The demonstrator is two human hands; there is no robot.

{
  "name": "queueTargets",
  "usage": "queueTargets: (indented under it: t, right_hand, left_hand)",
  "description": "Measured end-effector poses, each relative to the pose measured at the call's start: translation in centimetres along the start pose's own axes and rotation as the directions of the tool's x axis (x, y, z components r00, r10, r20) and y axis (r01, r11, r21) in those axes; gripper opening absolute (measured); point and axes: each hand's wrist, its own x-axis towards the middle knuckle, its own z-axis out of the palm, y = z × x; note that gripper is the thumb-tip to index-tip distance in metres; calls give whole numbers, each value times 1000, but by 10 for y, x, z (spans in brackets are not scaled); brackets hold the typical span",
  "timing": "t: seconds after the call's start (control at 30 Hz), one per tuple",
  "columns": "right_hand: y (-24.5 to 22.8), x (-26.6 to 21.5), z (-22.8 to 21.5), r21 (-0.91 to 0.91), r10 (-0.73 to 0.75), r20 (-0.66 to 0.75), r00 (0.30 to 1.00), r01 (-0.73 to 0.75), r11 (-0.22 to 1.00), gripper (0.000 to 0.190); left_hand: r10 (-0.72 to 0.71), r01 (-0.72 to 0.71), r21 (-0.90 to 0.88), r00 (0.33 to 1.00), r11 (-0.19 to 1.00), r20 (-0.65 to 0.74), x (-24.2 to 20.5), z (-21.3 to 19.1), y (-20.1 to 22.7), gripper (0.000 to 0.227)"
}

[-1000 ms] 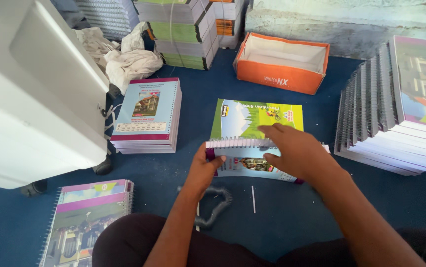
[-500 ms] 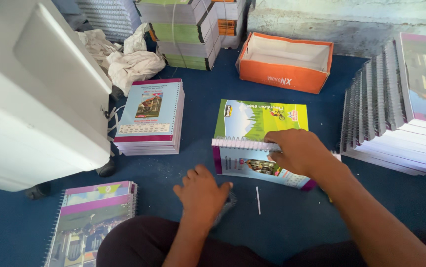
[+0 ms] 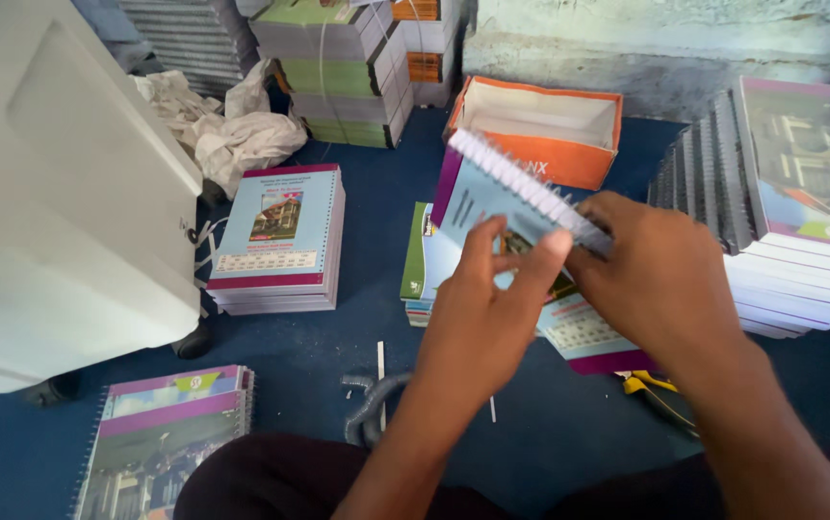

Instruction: The person sits on the floor and assembles spiral-bound notebooks by inserting plastic spiral coils into pre-punched holes. They handle each notebook one at a time, align the coil, and push it through the holes by hand, then place the finished notebook onto a growing stack.

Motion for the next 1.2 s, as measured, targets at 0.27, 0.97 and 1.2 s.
queueTargets:
  t: [0.27,0.97,1.2]
  right_hand:
    - [-13,-17,13,-22,-149,-197,969,148,989,27]
    - [70,-29,75,688,194,147,970,-241,685,84]
    - [133,-21,109,752,162,654,739,-658,-35,87]
  left_hand:
    - [-19,47,132,979,990,-203,32,20,27,77]
    - [218,-114,371,943,921,-252,44,1,27,34]
    - [45,-63,-164,993,984,-112,68,-1,35,25]
